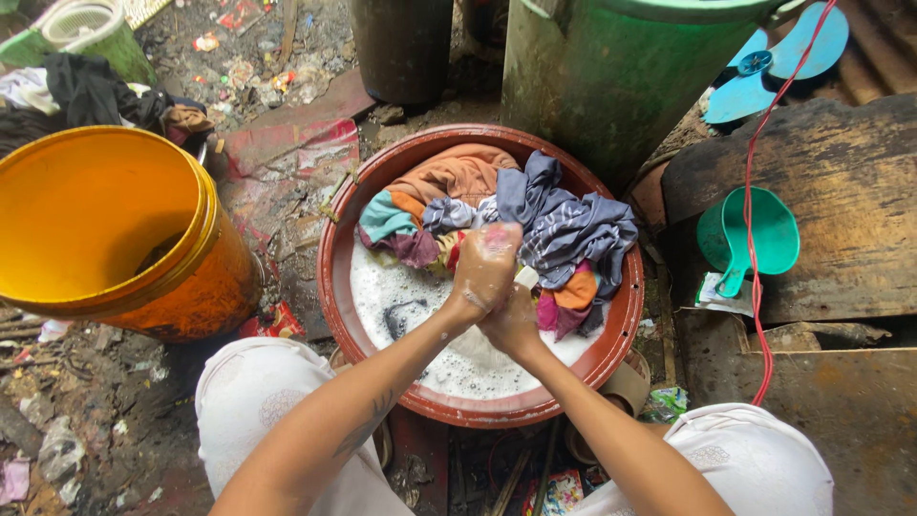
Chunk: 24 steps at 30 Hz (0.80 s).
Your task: The person washes clothes by hand in a basin of soapy water, scrubbing and rinsing a black garment and a pink garment.
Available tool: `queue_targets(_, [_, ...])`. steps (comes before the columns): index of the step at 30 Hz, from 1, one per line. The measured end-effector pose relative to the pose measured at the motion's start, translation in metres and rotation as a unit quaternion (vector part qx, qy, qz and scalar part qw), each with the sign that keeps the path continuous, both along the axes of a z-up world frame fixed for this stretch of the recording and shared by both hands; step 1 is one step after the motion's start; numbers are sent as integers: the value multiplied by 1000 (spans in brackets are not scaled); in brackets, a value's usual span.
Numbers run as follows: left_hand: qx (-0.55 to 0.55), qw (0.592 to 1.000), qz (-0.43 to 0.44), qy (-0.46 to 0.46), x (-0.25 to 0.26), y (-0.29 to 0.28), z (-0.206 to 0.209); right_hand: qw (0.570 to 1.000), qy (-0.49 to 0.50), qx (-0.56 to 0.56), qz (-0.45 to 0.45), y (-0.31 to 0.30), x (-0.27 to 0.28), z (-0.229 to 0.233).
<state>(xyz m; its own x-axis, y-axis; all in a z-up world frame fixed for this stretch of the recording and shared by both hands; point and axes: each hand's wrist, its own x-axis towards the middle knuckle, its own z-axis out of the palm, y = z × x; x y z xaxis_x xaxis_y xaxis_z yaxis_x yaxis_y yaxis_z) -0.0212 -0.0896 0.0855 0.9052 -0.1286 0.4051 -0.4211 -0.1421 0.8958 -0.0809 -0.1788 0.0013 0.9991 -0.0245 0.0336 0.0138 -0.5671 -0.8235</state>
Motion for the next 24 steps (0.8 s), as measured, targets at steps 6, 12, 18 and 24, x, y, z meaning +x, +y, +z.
queue_targets(6, [-251, 895, 15, 368, 7, 5, -59, 989, 106, 96, 23, 9, 3, 12])
queue_targets(12, [-46, 853, -86, 513, 29, 64, -82, 869, 335, 365, -20, -26, 9, 38])
queue_targets(18, [-38, 717, -150, 680, -12, 77, -95, 814, 412, 404, -63, -65, -12, 16])
queue_targets(24, [-121, 851, -260, 440, 93, 7, 9, 850, 280, 421, -150, -118, 55, 148])
